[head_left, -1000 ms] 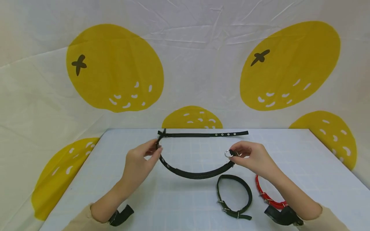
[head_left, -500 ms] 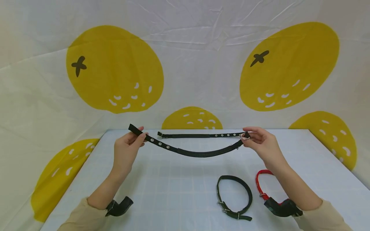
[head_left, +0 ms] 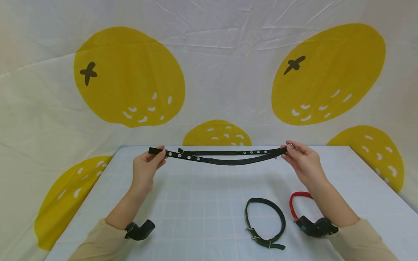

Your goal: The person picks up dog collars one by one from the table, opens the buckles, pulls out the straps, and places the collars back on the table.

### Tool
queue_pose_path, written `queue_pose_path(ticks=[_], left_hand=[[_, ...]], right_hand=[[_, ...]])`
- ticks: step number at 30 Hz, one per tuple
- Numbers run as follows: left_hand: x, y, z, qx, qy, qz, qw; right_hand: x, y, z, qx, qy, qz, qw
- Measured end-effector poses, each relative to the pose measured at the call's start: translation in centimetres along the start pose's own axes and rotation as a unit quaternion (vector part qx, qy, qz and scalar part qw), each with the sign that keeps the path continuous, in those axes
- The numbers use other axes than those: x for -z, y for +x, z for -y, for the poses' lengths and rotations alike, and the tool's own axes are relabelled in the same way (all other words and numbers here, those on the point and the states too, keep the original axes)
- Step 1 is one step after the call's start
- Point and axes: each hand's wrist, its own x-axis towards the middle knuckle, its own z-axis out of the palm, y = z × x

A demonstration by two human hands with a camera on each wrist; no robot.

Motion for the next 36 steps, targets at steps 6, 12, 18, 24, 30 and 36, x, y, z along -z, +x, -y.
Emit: queue_pose_path(ticks=[6, 12, 18, 24, 30, 36], left_hand=[[-0.3, 1.1, 1.5, 0.074, -0.073, -0.001, 0.9946], [-0.8, 2.1, 3.1, 0.128, -0.098, -0.001, 0.9869], [-1.8, 3.2, 4.6, 0.143, -0.093, -0.007, 0.9854], [-2.8, 4.5, 6.1, 0.128, -0.067, -0.015, 0.9893], [-3.5, 5.7, 7.3, 0.106, -0.054, -0.047, 0.9918], [-4.1, 6.3, 7.8, 0.090, -0.038, -0.070, 0.9927]], right_hand=[[0.6, 1.5, -0.3, -0.087, 0.111, -0.077, 0.987], [1.6, 3.4, -1.0, -0.133, 0.137, -0.111, 0.975], [2.8, 5.7, -2.0, -0.159, 0.156, -0.123, 0.967], [3.7, 7.6, -3.2, -0.163, 0.169, -0.129, 0.963], [4.3, 9.0, -4.6, -0.179, 0.158, -0.139, 0.961], [4.1, 10.1, -5.4, -0.170, 0.142, -0.185, 0.957]])
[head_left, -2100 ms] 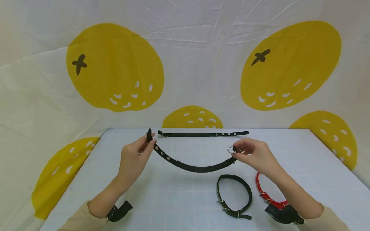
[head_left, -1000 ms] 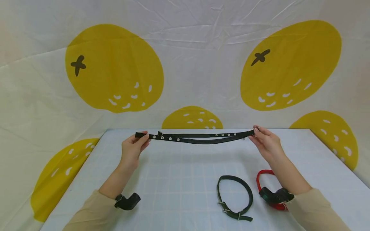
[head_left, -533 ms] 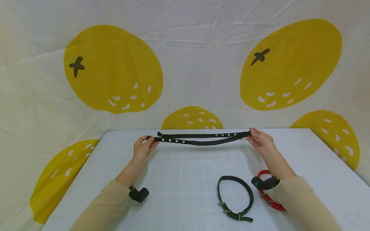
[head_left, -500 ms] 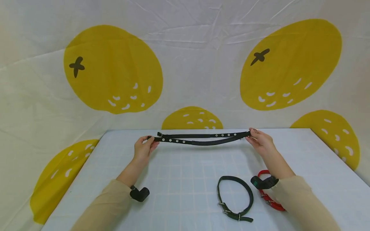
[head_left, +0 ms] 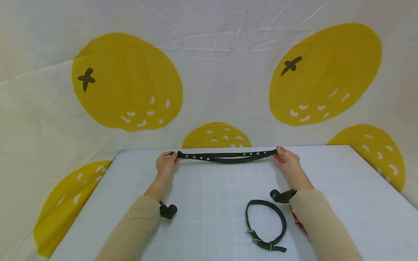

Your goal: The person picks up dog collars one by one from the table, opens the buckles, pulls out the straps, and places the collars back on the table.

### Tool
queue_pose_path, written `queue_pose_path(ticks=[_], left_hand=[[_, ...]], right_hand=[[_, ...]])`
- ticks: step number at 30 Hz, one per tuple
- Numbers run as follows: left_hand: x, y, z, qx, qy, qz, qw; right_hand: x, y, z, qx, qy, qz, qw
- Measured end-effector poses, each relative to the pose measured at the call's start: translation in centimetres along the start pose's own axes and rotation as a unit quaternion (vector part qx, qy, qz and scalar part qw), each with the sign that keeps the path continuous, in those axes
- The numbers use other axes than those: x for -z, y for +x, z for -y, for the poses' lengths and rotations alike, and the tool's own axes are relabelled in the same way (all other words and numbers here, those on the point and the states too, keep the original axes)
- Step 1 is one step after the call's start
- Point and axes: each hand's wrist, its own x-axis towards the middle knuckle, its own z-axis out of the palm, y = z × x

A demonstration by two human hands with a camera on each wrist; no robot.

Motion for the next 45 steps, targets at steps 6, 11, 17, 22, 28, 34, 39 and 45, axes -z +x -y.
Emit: queue_pose_path(ticks=[6, 11, 17, 22, 28, 34, 39, 45], left_hand=[[-0.1, 0.1, 0.3, -0.005, 0.025, -0.001, 0.9997], [0.3, -0.1, 0.7, 0.014, 0.059, 0.011, 0.9981], [0.7, 0.1, 0.6, 0.053, 0.083, 0.031, 0.9947], [0.9, 0.2, 0.2, 0.073, 0.088, 0.049, 0.9922], [0.8, 0.6, 0.1, 0.089, 0.091, 0.075, 0.9890], [1.0, 1.1, 0.4, 0.094, 0.102, 0.075, 0.9874], [1.2, 1.5, 0.7, 0.091, 0.124, 0.073, 0.9855], [1.7, 1.4, 0.3, 0.081, 0.147, 0.080, 0.9826]], right_hand=[[0.1, 0.9, -0.4, 0.001, -0.015, -0.054, 0.998], [0.3, 1.2, -0.5, 0.012, -0.036, -0.084, 0.996], [0.2, 1.2, -0.6, 0.018, -0.079, -0.117, 0.990], [0.4, 1.3, -0.6, 0.013, -0.092, -0.139, 0.986], [0.9, 1.1, -0.3, 0.014, -0.091, -0.148, 0.985], [1.0, 1.2, -0.3, 0.015, -0.120, -0.134, 0.983], [1.1, 1.0, -0.2, 0.020, -0.150, -0.125, 0.981], [1.2, -0.2, 0.5, 0.017, -0.165, -0.107, 0.980]])
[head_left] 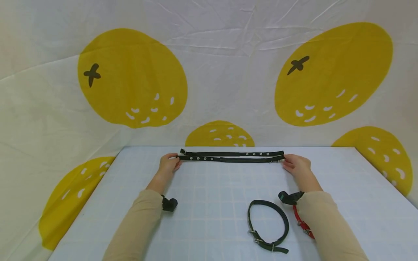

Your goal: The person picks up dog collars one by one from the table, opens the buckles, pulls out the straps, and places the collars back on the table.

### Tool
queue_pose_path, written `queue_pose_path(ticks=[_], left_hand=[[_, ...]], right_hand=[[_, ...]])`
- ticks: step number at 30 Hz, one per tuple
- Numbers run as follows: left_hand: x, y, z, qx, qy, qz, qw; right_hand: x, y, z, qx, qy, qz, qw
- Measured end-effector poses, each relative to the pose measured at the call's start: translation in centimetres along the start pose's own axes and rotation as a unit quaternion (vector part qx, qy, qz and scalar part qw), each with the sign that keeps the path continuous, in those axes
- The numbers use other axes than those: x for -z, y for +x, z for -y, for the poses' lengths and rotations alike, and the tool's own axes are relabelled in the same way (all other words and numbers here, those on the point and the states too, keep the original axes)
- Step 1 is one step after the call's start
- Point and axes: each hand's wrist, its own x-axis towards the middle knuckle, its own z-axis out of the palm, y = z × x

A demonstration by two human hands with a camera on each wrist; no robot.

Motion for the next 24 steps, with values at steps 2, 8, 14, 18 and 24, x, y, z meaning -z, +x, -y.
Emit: queue_pose_path(ticks=[2, 8, 14, 18, 24], left_hand=[[0.3, -0.1, -0.1, 0.003, 0.011, 0.003, 0.9999], [1.0, -0.5, -0.1, 0.011, 0.055, 0.017, 0.9983], [1.3, -1.4, -0.4, 0.012, 0.050, 0.020, 0.9985], [1.4, -2.4, -0.7, 0.007, 0.052, 0.034, 0.9980], [0.9, -4.7, -0.9, 0.006, 0.094, 0.105, 0.9900]], right_hand=[[0.2, -0.4, 0.2, 0.003, -0.004, 0.001, 1.000], [1.5, -0.6, 1.0, -0.013, -0.038, 0.001, 0.999], [2.8, -0.6, 1.7, -0.013, -0.076, 0.021, 0.997], [3.3, -1.2, 1.9, 0.008, -0.113, 0.052, 0.992], [3.7, -2.4, 1.9, 0.038, -0.160, 0.103, 0.981]])
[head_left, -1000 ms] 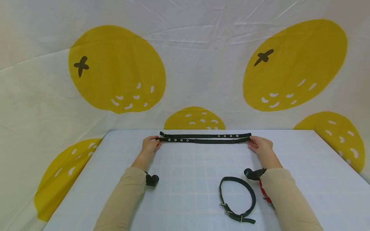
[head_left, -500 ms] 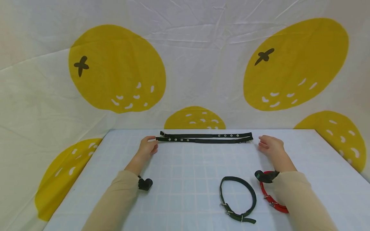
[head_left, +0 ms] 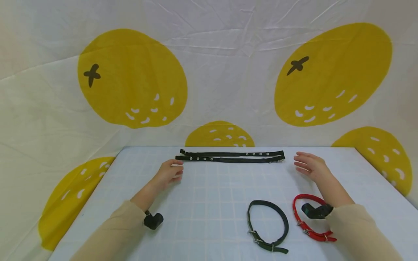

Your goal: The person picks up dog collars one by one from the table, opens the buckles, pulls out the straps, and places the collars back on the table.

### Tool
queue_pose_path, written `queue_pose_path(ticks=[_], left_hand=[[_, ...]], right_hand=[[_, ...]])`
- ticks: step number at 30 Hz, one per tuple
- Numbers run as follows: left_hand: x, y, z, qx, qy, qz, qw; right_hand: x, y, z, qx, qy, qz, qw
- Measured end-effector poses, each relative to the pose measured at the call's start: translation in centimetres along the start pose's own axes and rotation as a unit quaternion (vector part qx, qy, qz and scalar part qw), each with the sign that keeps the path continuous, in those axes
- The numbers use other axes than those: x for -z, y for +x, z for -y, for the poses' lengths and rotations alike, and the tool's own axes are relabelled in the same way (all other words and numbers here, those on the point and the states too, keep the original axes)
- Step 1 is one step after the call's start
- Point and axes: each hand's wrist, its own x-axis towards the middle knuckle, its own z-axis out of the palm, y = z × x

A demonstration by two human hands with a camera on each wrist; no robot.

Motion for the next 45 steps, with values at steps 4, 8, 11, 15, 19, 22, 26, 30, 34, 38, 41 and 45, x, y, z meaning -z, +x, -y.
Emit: queue_pose_path(ticks=[4, 8, 11, 15, 19, 22, 26, 30, 34, 38, 41, 45], left_hand=[[-1.1, -1.3, 0.1, -0.009, 0.035, 0.034, 0.9988], [-2.5, -2.5, 0.1, -0.021, 0.053, 0.078, 0.9953], [-3.7, -3.3, 0.0, -0.023, 0.056, 0.113, 0.9918], [-5.4, -4.6, 0.0, -0.078, 0.108, 0.156, 0.9787], [-7.0, -5.8, 0.1, -0.219, 0.235, 0.183, 0.9292], [-8.2, -6.6, 0.1, -0.312, 0.326, 0.185, 0.8728], [-10.1, -7.5, 0.0, -0.384, 0.391, 0.211, 0.8098], [-11.9, -8.2, 0.3, -0.441, 0.422, 0.246, 0.7528], [-13.4, -8.6, 1.0, -0.515, 0.424, 0.272, 0.6940], [-14.4, -8.9, 1.4, -0.567, 0.408, 0.299, 0.6495], [-14.9, -9.0, 1.3, -0.570, 0.409, 0.322, 0.6354], [-15.6, -9.2, 0.6, -0.547, 0.439, 0.346, 0.6232]], right_hand=[[0.1, -0.7, 0.0, 0.044, -0.058, 0.044, 0.996], [0.2, -1.5, -0.2, 0.120, -0.169, 0.095, 0.974], [-0.3, -2.6, -0.8, 0.182, -0.261, 0.106, 0.942], [-1.1, -4.4, -1.7, 0.243, -0.340, 0.126, 0.899], [-1.8, -6.1, -2.6, 0.277, -0.375, 0.180, 0.866], [-2.2, -7.1, -3.0, 0.279, -0.380, 0.238, 0.849], [-2.8, -8.2, -3.6, 0.293, -0.400, 0.306, 0.813], [-3.2, -9.2, -4.6, 0.330, -0.421, 0.357, 0.766], [-3.3, -10.1, -6.0, 0.343, -0.438, 0.383, 0.737], [-3.5, -10.7, -7.5, 0.344, -0.441, 0.406, 0.722], [-3.5, -11.0, -8.4, 0.344, -0.435, 0.416, 0.721], [-3.5, -11.3, -9.1, 0.370, -0.441, 0.413, 0.705]])
